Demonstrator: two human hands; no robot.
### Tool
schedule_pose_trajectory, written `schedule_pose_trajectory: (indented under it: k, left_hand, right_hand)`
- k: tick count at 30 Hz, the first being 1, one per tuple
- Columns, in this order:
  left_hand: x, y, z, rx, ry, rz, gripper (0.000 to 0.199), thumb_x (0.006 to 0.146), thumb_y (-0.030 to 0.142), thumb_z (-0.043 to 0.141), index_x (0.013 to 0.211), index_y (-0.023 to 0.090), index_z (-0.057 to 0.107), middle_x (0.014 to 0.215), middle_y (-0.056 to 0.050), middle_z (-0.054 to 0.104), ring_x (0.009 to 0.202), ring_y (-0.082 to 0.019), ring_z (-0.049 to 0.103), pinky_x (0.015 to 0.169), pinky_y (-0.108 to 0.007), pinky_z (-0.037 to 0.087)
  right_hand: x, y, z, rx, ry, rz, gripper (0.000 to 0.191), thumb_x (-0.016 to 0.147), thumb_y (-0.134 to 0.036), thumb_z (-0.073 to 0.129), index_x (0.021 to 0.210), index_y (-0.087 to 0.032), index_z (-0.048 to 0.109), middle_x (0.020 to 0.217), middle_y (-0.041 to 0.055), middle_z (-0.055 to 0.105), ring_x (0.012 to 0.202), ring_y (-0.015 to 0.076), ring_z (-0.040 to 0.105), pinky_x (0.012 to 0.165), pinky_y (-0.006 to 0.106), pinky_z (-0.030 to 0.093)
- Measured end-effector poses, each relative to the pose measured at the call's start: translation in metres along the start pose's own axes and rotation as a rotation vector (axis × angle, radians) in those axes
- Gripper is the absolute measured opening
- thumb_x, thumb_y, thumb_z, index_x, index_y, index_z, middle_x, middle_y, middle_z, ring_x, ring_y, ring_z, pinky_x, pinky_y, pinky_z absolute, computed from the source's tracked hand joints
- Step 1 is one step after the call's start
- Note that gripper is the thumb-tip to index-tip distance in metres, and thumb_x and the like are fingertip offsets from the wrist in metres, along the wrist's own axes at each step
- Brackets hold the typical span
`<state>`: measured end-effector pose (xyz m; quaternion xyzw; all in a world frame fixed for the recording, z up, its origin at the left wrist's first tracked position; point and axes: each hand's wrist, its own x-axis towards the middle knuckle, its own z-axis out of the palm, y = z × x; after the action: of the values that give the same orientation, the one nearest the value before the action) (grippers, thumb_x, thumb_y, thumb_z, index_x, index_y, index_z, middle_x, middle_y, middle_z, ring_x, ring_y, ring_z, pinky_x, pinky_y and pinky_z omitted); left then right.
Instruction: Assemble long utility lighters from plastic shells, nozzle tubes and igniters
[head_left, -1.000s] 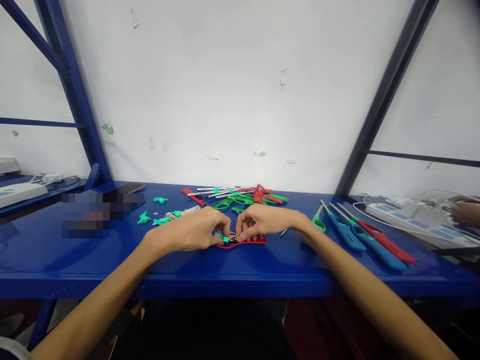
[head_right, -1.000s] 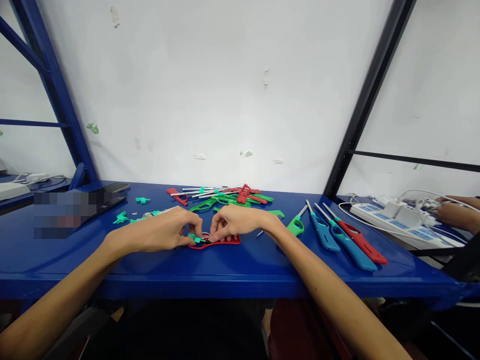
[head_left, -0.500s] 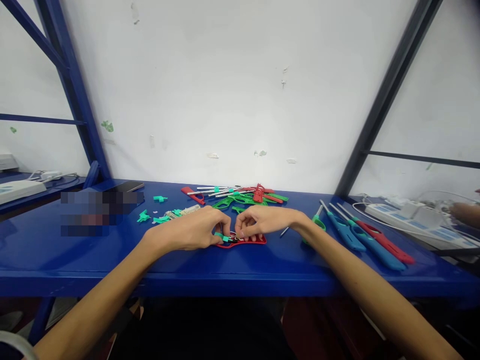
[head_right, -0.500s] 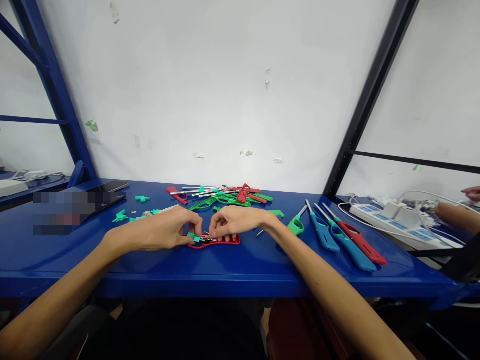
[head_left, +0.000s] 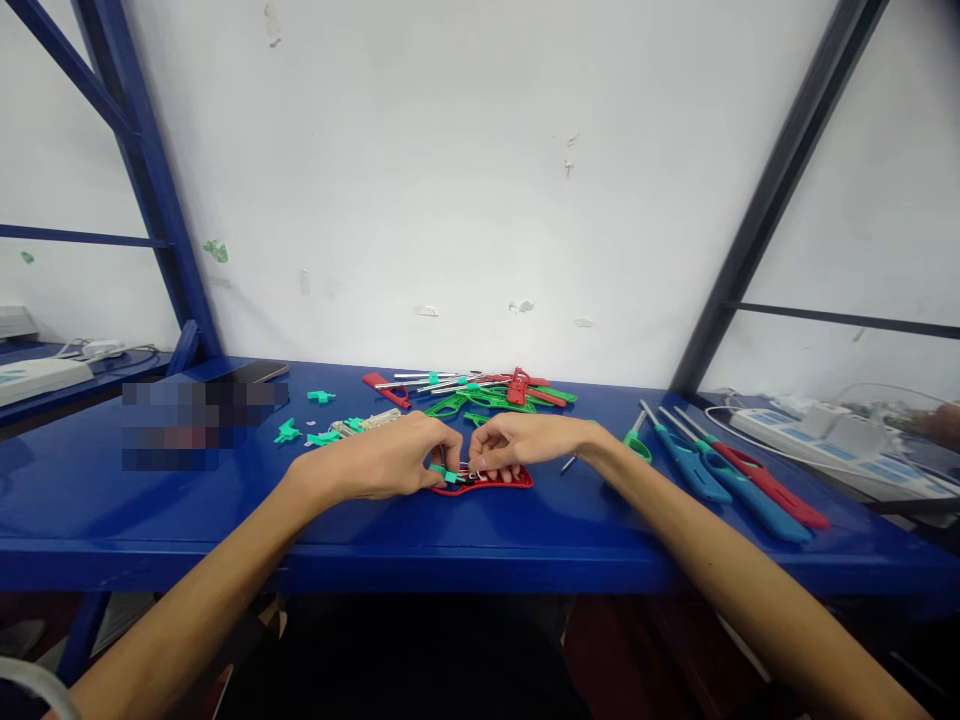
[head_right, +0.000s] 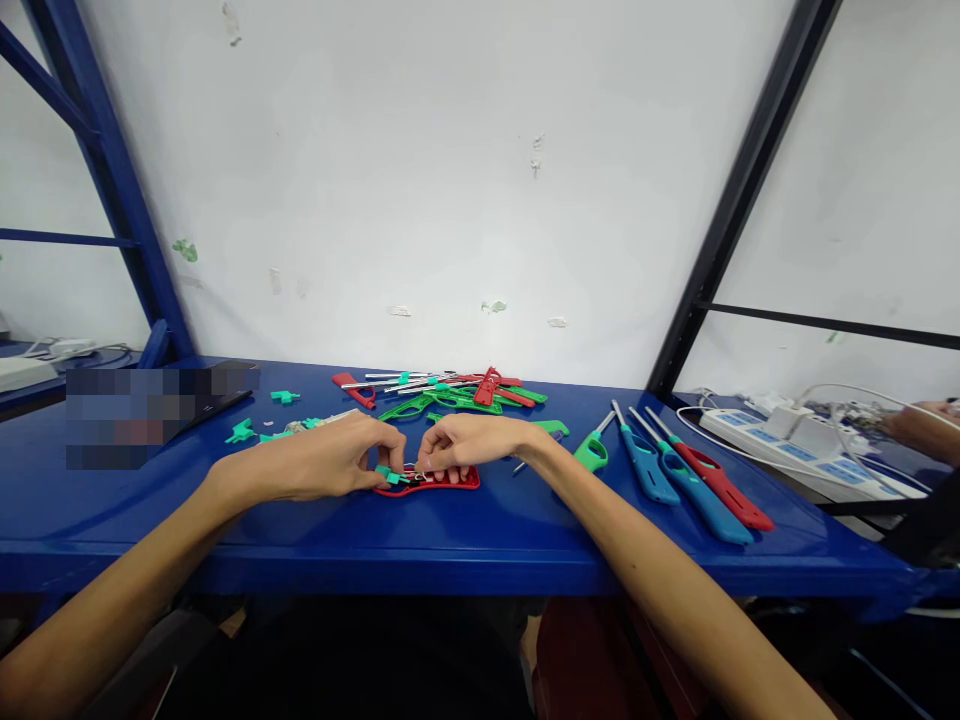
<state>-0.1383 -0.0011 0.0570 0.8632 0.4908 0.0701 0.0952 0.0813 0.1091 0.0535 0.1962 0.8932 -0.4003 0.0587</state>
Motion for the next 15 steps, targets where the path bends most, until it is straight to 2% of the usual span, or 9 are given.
schedule_pose_trajectory:
  k: [8,15]
  left_hand:
    - [0.001,-0.0007,0.0028,0.048,-0.001,0.007,0.018,0.1,0.034,0.067,0.099,0.016,0.07,0.096,-0.003,0.07,0.089,-0.018,0.067,0.085,-0.038,0.058]
    - [0.0016,0.0022,0.0027,0.064,0.0,0.018,0.019,0.1,0.034,0.067,0.098,0.016,0.069,0.091,-0.001,0.069,0.083,-0.017,0.066,0.081,-0.036,0.057]
  right_hand:
    - [0.0022,0.0044,0.001,0.034,-0.007,-0.004,0.022,0.102,-0.037,0.067,0.107,-0.015,0.068,0.095,0.0021,0.069,0.077,0.0151,0.067,0.07,0.032,0.059]
    - [0.0006,-0.0013,0.0007,0.045,0.003,-0.002,0.025,0.103,-0.04,0.065,0.104,-0.015,0.068,0.092,0.0015,0.069,0.076,0.0152,0.067,0.072,0.033,0.059]
